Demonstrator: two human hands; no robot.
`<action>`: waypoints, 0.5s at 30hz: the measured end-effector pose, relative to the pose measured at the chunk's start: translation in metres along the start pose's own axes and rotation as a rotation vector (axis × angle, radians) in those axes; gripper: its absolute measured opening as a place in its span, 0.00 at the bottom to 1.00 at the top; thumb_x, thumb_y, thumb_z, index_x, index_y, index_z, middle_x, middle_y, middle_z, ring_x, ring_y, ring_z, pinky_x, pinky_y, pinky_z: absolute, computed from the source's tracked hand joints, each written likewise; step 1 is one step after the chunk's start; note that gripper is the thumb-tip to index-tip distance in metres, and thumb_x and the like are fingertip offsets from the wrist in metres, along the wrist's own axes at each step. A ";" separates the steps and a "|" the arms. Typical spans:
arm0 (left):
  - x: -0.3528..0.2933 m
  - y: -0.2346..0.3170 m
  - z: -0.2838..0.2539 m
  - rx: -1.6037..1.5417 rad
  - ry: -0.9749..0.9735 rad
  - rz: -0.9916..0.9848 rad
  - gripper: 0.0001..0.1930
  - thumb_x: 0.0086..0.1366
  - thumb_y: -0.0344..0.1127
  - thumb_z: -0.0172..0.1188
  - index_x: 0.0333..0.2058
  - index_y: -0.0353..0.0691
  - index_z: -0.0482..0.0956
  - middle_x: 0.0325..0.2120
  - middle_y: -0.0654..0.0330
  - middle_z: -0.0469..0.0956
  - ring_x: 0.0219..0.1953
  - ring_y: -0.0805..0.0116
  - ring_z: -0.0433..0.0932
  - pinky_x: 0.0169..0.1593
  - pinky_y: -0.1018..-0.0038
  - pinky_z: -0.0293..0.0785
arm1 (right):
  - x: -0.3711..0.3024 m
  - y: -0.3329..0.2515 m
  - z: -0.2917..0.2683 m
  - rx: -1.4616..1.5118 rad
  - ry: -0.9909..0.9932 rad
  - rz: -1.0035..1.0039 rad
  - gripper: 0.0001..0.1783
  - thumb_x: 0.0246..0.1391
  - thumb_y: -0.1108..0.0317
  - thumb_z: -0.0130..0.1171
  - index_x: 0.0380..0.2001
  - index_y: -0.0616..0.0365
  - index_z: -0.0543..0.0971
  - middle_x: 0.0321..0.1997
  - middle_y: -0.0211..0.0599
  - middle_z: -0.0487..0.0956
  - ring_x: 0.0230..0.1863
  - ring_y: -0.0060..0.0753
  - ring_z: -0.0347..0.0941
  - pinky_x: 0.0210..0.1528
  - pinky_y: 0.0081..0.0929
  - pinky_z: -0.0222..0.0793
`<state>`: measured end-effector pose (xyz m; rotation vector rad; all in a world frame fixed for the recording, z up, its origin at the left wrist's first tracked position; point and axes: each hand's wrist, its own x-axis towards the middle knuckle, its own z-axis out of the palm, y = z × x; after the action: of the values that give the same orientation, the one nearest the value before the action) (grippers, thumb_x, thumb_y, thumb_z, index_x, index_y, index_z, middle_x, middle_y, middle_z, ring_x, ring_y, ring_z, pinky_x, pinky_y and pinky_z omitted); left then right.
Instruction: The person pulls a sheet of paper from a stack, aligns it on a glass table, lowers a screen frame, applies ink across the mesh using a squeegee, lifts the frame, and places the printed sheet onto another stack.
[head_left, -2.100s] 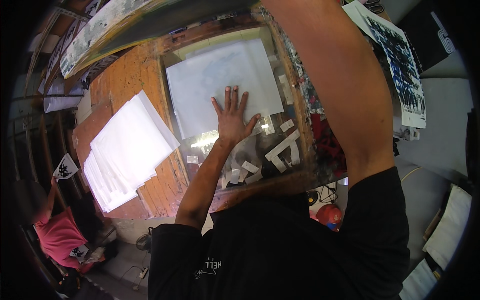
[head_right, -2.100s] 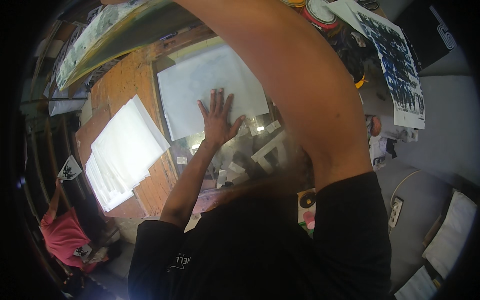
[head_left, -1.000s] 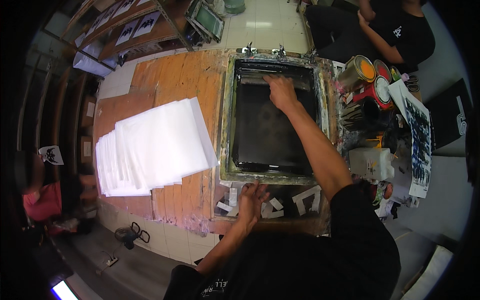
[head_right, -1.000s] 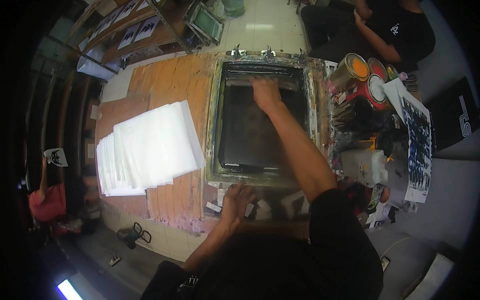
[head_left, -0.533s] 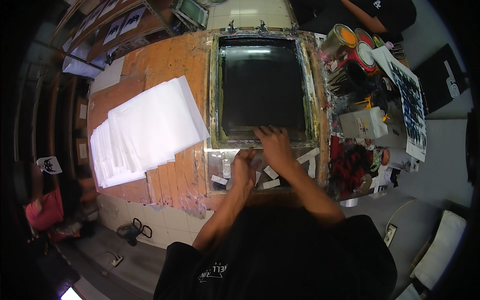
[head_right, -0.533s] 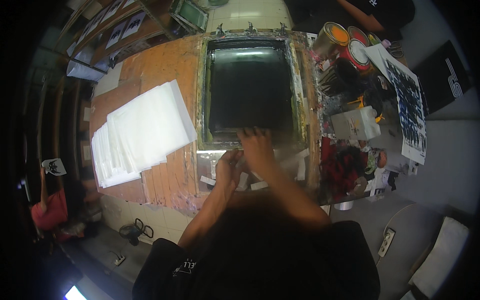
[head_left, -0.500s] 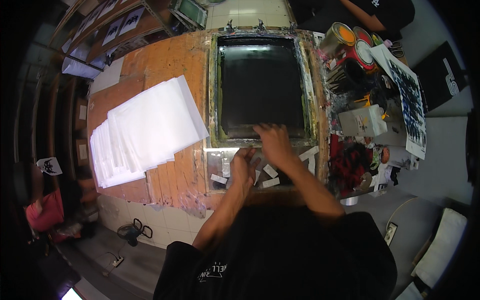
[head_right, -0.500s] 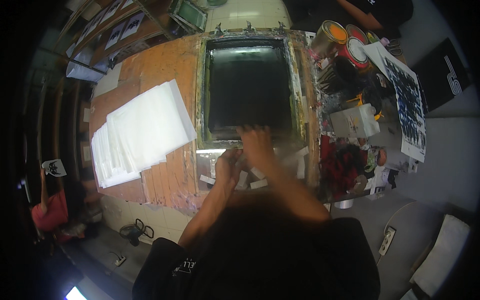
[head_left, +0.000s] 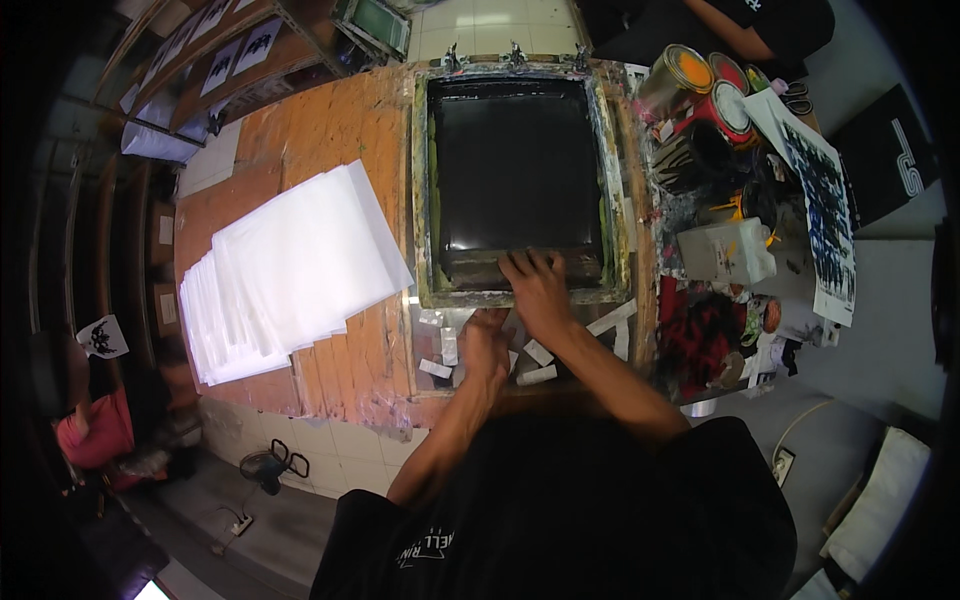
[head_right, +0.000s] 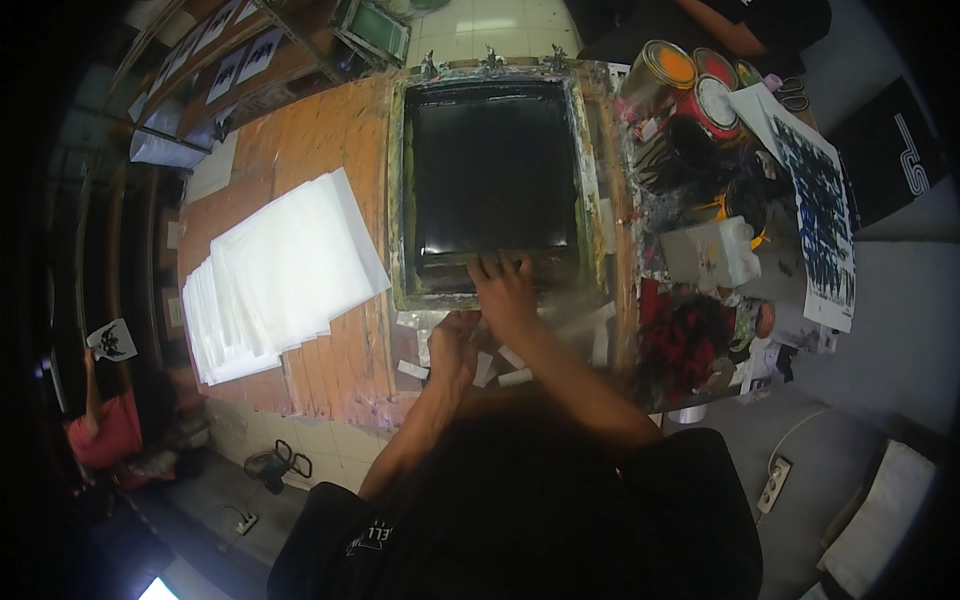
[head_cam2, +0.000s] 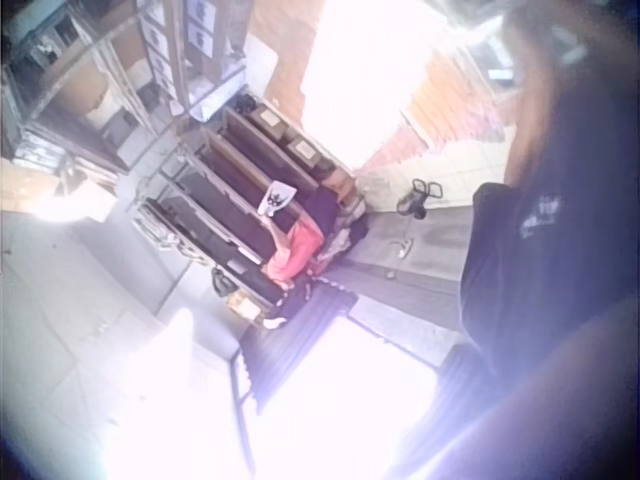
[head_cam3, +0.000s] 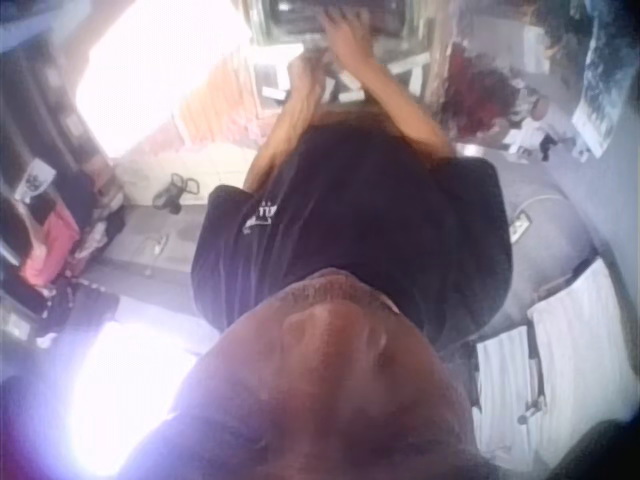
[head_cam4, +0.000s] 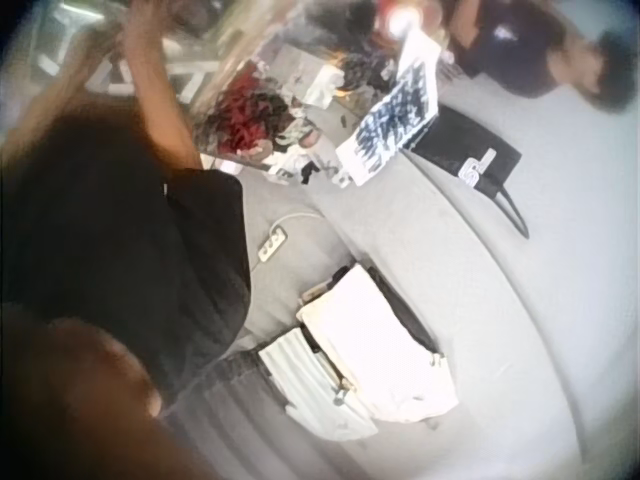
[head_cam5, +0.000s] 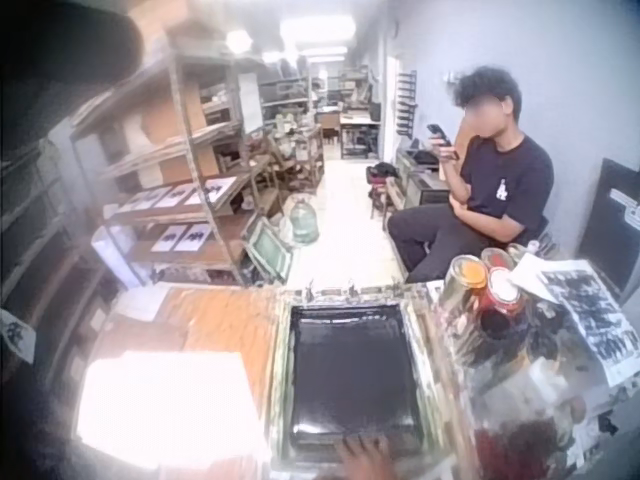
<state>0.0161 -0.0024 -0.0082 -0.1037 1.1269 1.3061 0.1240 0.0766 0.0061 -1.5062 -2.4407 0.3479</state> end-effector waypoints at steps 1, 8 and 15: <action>-0.001 0.000 0.000 -0.003 0.022 -0.016 0.16 0.58 0.31 0.54 0.47 0.39 0.72 0.53 0.54 0.72 0.59 0.57 0.69 0.62 0.46 0.58 | 0.010 0.004 0.003 -0.012 0.015 -0.005 0.31 0.46 0.80 0.58 0.58 0.55 0.75 0.59 0.45 0.77 0.63 0.51 0.71 0.65 0.59 0.54; -0.002 0.004 -0.001 0.034 0.101 -0.061 0.22 0.55 0.30 0.53 0.51 0.38 0.67 0.51 0.55 0.70 0.62 0.55 0.66 0.64 0.47 0.57 | 0.116 0.042 0.013 -0.047 0.122 -0.006 0.31 0.44 0.81 0.61 0.56 0.54 0.77 0.57 0.42 0.78 0.63 0.49 0.71 0.65 0.57 0.56; 0.001 0.008 0.000 0.024 0.051 -0.076 0.19 0.54 0.29 0.53 0.47 0.41 0.67 0.49 0.58 0.70 0.60 0.55 0.68 0.63 0.46 0.57 | 0.218 0.097 0.002 -0.067 0.076 0.039 0.28 0.44 0.80 0.62 0.52 0.51 0.80 0.49 0.40 0.82 0.53 0.45 0.77 0.57 0.51 0.63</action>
<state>0.0101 0.0014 -0.0050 -0.1615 1.1711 1.2281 0.1098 0.3138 -0.0086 -1.5663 -2.3894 0.2136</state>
